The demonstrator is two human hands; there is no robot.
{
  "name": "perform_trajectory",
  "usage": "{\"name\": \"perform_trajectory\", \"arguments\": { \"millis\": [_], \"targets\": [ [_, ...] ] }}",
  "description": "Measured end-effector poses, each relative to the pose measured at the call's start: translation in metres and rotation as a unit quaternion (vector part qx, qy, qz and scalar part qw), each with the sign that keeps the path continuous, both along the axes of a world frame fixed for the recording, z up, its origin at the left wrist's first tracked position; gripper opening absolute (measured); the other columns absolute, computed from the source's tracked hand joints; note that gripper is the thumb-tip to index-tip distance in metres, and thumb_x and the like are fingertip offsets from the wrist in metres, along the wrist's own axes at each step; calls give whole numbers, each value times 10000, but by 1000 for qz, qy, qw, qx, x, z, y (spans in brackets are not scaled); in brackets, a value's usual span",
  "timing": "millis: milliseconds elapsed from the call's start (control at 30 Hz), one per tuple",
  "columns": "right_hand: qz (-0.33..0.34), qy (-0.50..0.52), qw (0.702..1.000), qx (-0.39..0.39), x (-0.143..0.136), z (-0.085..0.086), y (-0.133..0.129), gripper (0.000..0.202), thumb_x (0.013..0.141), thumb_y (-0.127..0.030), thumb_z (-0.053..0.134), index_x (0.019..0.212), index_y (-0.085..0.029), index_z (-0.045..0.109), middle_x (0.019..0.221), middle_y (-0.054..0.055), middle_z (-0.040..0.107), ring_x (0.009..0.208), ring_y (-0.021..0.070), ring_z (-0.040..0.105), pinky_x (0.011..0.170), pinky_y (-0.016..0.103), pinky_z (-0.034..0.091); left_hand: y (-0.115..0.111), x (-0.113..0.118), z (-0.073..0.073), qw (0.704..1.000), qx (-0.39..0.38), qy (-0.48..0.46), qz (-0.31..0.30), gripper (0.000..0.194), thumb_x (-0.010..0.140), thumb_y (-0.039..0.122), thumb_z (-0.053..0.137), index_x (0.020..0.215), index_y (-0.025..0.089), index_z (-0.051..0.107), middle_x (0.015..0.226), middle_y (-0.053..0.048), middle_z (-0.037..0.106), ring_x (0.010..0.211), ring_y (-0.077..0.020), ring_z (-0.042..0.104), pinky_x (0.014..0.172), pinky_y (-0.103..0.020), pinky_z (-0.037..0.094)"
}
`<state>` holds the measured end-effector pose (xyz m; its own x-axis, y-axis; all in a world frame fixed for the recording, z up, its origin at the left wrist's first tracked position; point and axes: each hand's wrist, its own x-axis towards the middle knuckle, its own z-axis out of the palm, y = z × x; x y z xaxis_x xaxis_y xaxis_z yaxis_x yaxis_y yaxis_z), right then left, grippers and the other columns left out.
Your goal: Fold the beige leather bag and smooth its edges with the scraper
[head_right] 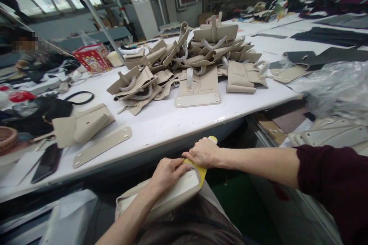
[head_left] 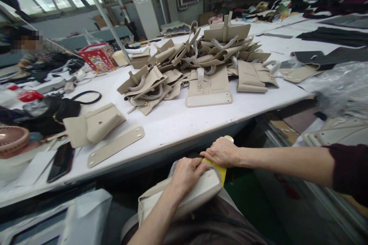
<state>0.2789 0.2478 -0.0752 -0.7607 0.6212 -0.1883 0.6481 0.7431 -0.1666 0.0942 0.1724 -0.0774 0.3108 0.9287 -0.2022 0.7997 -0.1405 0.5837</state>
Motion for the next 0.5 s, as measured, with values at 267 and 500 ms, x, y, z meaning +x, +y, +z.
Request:
{"name": "perform_trajectory", "arguments": {
  "millis": [267,500],
  "targets": [
    [-59,12,998,1,1,-3,-33,645,1023,-466,236,769,-160,743,746,171,722,660,298,672,589,335,345,2,-9,5,989,-100,-105,17,586,934,573,365,674,168,699,582,3,536,567,-133,422,552,-260,259],
    [-152,51,987,-29,24,-6,-41,724,1030,-513,195,611,-189,688,606,57,683,536,175,613,505,269,307,16,-23,11,972,-177,-151,15,561,863,612,448,755,139,729,560,16,498,531,-119,357,508,-248,286]
  ]
}}
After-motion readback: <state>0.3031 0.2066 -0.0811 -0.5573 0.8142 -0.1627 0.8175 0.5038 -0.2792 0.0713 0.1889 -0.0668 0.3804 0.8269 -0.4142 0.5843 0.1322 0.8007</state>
